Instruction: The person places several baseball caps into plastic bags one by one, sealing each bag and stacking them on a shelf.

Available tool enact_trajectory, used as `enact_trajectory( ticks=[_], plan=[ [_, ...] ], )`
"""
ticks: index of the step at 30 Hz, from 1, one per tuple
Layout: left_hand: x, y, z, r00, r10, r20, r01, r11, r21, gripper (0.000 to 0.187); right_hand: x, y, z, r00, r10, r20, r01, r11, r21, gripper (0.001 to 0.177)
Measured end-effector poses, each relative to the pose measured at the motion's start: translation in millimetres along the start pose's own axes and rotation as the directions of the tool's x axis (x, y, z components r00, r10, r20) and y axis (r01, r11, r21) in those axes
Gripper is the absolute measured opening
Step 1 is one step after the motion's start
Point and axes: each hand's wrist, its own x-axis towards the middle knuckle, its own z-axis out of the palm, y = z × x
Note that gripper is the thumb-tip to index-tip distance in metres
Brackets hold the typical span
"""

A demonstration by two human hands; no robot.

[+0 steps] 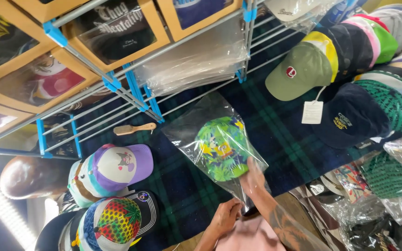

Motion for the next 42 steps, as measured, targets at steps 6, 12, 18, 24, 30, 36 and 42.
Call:
enact_trajectory(
  ticks=[6, 12, 18, 24, 30, 36, 42],
  plan=[
    [-17, 25, 0, 0.984, -0.112, 0.135, 0.122, 0.990, -0.066, 0.023, 40, -4, 44, 0.853, 0.086, -0.514, -0.232, 0.946, -0.227, 0.057],
    [-34, 11, -4, 0.965, -0.196, 0.177, 0.220, 0.966, -0.132, 0.022, 49, -42, 86, 0.886, 0.002, -0.465, -0.126, 0.963, -0.237, 0.050],
    [-35, -4, -14, 0.970, -0.221, 0.099, 0.226, 0.974, -0.034, 0.020, 79, -30, 55, 0.993, -0.037, -0.110, 0.028, 0.996, -0.080, 0.047],
    [-7, -79, -45, 0.997, -0.067, 0.024, 0.067, 0.763, -0.642, 0.097, 8, -54, -51, 0.982, -0.128, 0.140, 0.168, 0.241, -0.956, 0.034],
    [55, 39, -95, 0.754, -0.577, -0.316, 0.330, 0.747, -0.578, 0.076, -64, -200, -85, 0.740, 0.610, -0.284, 0.080, -0.499, -0.863, 0.034],
    [132, 10, -93, 0.686, -0.599, -0.413, 0.456, 0.797, -0.397, 0.040, 39, -213, -55, 0.991, 0.037, 0.128, 0.120, 0.166, -0.979, 0.045],
    [150, -45, -95, 0.690, -0.454, -0.564, 0.305, 0.889, -0.342, 0.016, 176, -131, -32, 0.990, 0.062, 0.126, 0.115, 0.151, -0.982, 0.037]
  ],
)
